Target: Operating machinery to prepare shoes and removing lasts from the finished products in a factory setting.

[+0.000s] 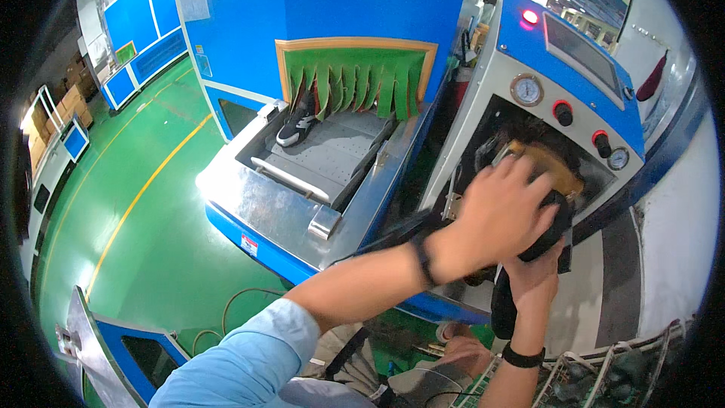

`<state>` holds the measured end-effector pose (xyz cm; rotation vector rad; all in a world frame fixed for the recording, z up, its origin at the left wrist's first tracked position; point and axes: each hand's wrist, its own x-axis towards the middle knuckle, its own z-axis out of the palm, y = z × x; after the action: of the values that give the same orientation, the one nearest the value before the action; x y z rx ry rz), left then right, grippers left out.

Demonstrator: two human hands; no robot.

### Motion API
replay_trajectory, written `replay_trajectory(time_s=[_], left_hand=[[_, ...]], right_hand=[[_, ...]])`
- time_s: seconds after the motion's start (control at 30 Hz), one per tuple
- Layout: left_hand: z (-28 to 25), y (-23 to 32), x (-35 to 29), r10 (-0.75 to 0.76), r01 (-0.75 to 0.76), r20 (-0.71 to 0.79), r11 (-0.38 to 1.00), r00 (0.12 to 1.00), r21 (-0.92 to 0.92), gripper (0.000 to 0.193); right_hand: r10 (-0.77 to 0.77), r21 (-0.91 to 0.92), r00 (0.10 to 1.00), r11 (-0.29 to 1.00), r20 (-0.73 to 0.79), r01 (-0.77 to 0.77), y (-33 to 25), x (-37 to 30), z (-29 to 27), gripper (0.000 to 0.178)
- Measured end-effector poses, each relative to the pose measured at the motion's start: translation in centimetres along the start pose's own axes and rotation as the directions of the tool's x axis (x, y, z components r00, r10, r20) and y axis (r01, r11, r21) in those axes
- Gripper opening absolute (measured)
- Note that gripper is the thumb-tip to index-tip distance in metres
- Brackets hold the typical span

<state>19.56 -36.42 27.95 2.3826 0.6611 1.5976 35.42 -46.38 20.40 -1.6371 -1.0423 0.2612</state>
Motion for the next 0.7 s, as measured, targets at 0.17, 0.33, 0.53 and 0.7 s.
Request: replay_trajectory(time_s=[0.17,0.33,0.53,0.7], left_hand=[[9.2,-0.2,5.2,-0.173,0.138,0.551,0.985,0.816,0.105,0.050],[7.7,1.0,2.5,-0.236,0.205,0.209,0.965,0.949,0.162,0.044],[3.1,1.5,-3.7,-0.307,0.311,0.172,0.950,0.936,0.003,0.031],[-7.8,2.4,-19.3,-0.441,0.777,0.701,0.574,0.560,-0.260,0.063]], right_hand=[[0.075,-0.635,0.990,0.761,-0.115,-0.132,-5.1,-2.1,2.2,0.094],[-0.061,-0.689,0.994,0.725,-0.090,-0.017,-5.8,-3.7,2.7,0.085],[-0.109,-0.746,0.992,0.665,-0.056,0.031,-6.3,-9.8,3.5,0.092],[-0.489,-0.643,0.860,0.613,0.148,0.459,-0.7,-19.5,-1.6,0.089]])
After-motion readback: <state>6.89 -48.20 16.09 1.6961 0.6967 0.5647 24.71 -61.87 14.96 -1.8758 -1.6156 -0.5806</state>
